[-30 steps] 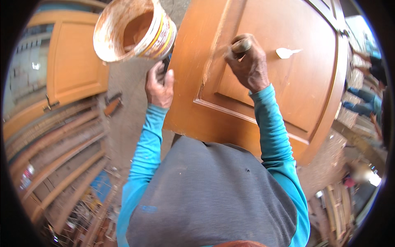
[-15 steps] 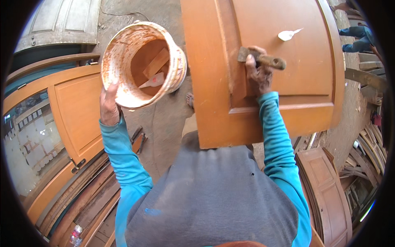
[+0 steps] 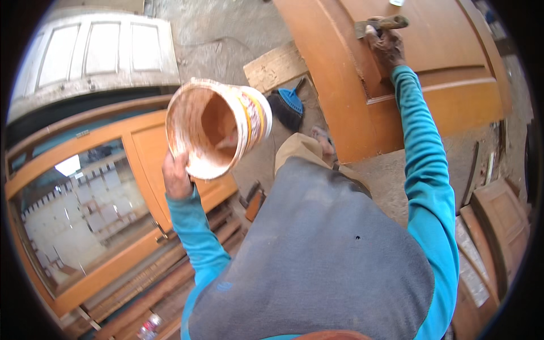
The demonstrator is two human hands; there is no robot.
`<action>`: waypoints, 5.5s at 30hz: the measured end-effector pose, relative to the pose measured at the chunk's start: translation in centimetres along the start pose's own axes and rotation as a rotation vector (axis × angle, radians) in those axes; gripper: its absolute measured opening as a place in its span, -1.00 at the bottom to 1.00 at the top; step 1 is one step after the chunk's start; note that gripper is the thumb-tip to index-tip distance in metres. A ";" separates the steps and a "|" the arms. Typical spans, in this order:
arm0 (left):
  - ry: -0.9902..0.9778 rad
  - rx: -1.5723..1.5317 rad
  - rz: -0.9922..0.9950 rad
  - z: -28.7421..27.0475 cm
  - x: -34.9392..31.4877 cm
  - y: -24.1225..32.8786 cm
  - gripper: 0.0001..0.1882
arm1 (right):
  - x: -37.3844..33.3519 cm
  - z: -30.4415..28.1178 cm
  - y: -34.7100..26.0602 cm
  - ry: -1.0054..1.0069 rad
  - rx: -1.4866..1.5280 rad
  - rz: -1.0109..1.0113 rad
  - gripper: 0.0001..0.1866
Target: The person applies wood filler from a tube onto a wooden door and smooths it into cracks using a putty knife.
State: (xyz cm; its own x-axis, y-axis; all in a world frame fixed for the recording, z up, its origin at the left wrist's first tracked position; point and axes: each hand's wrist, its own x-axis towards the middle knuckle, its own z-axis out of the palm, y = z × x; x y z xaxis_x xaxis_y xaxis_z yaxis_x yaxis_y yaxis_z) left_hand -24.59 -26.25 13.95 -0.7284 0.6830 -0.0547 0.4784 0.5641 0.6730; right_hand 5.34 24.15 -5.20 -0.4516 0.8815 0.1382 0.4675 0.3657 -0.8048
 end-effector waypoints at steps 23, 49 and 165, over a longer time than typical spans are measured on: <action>-0.087 -0.307 0.059 -10.6 19.0 -10.6 -0.61 | 1.7 -1.6 2.3 0.646 -0.137 0.369 -0.49; -0.381 -0.420 0.646 9.9 74.8 21.9 -0.59 | -5.5 1.9 7.0 0.971 0.027 0.701 -0.52; -1.225 -0.073 1.353 35.0 64.9 23.3 -0.63 | 18.3 9.4 -20.2 0.253 -0.248 0.716 -0.60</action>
State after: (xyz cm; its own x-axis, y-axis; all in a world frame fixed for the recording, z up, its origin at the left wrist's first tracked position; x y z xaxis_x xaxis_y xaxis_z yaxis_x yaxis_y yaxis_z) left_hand -43.53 47.41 0.32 0.8419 0.5354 0.0672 0.3218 -0.5981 0.7340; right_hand -19.53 30.09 8.17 0.1946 0.9574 -0.2135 0.7473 -0.2857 -0.5999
